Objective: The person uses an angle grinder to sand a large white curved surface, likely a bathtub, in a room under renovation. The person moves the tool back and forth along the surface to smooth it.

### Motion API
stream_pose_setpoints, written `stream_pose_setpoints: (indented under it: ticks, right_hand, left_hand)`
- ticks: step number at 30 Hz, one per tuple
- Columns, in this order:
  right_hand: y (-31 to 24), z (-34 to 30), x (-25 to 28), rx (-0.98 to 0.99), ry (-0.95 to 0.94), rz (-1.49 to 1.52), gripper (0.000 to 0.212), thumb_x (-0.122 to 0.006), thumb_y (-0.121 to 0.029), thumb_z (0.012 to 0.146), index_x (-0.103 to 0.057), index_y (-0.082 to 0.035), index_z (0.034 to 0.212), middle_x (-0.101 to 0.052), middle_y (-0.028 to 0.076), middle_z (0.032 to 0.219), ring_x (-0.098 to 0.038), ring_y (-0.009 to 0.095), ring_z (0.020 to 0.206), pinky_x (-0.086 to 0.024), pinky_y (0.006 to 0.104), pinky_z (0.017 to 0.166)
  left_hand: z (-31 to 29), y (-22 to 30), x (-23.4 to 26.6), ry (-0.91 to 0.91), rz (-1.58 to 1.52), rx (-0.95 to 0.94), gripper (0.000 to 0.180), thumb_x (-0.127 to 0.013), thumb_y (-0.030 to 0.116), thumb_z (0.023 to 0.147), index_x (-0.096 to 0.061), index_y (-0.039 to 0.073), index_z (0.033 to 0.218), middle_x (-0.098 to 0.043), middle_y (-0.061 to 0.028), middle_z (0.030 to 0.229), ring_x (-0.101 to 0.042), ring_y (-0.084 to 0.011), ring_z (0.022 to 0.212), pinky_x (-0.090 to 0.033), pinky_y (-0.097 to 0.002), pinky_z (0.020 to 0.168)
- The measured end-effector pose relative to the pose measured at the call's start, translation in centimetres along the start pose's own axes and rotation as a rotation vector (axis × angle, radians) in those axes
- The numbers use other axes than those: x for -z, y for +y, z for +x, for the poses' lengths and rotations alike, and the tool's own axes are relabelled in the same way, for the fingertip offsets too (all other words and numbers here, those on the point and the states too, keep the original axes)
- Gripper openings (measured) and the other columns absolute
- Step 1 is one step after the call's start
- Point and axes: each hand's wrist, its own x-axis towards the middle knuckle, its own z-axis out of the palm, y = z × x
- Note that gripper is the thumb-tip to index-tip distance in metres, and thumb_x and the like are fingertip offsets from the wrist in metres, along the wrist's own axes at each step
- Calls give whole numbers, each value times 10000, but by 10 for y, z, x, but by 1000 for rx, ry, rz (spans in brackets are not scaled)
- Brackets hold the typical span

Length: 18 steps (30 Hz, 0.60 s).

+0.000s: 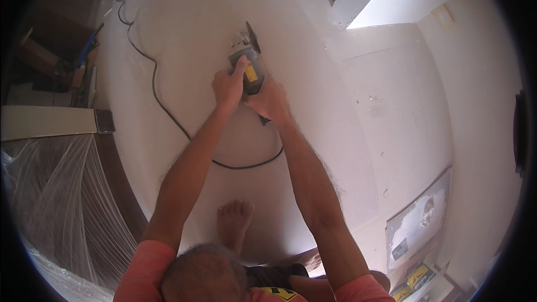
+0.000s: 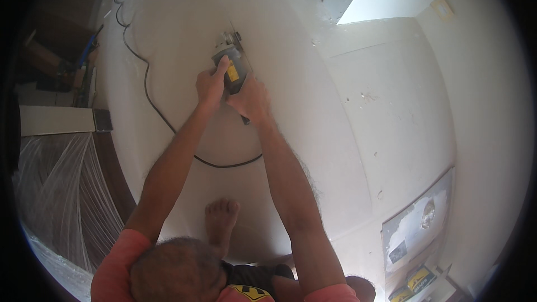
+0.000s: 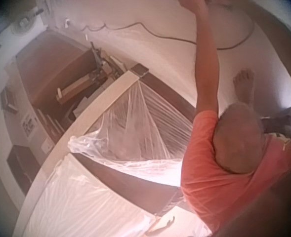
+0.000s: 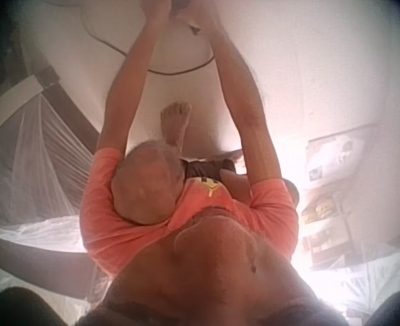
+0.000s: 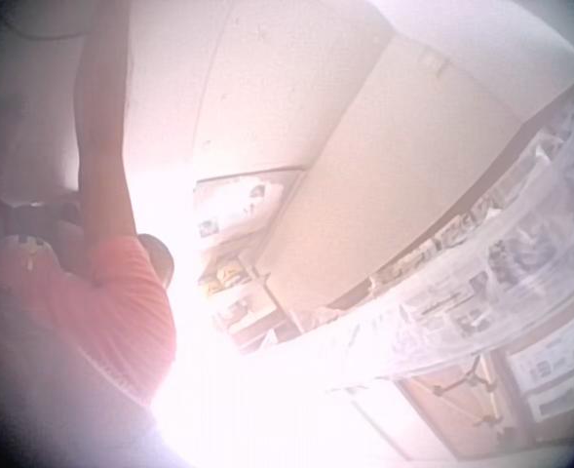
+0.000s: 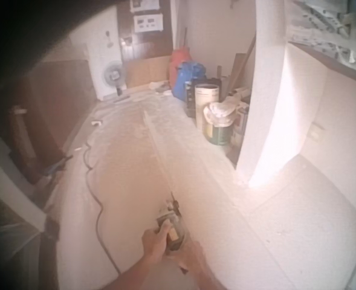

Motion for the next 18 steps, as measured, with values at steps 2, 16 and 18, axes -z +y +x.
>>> stream_pose_setpoints:
  ticks: [2,16,18]
  right_hand:
    - [-2,-4,2,-23,-12,7,664,-868,-272,711,-626,62,1231,-778,269,1063,-766,458,1028,-616,518,904]
    - [1,-5,1,-42,-21,13,673,-868,-274,705,-634,52,1244,-779,262,1083,-763,454,1052,-614,519,904]
    - [-6,-8,5,-68,-36,21,691,-870,-269,699,-630,56,1259,-779,265,1088,-764,454,1056,-616,517,909]
  left_hand:
    - [-1,-1,0,2,-1,-3,771,-740,666,957,-818,-95,1061,-800,-241,987,-776,-337,945,-579,-478,897]
    - [-4,-2,-2,35,20,-19,762,-749,652,952,-819,-101,1049,-799,-252,962,-780,-339,932,-580,-473,895]
    - [0,-4,-1,31,27,-9,767,-757,652,944,-817,-106,1040,-798,-251,956,-779,-339,931,-578,-474,896]
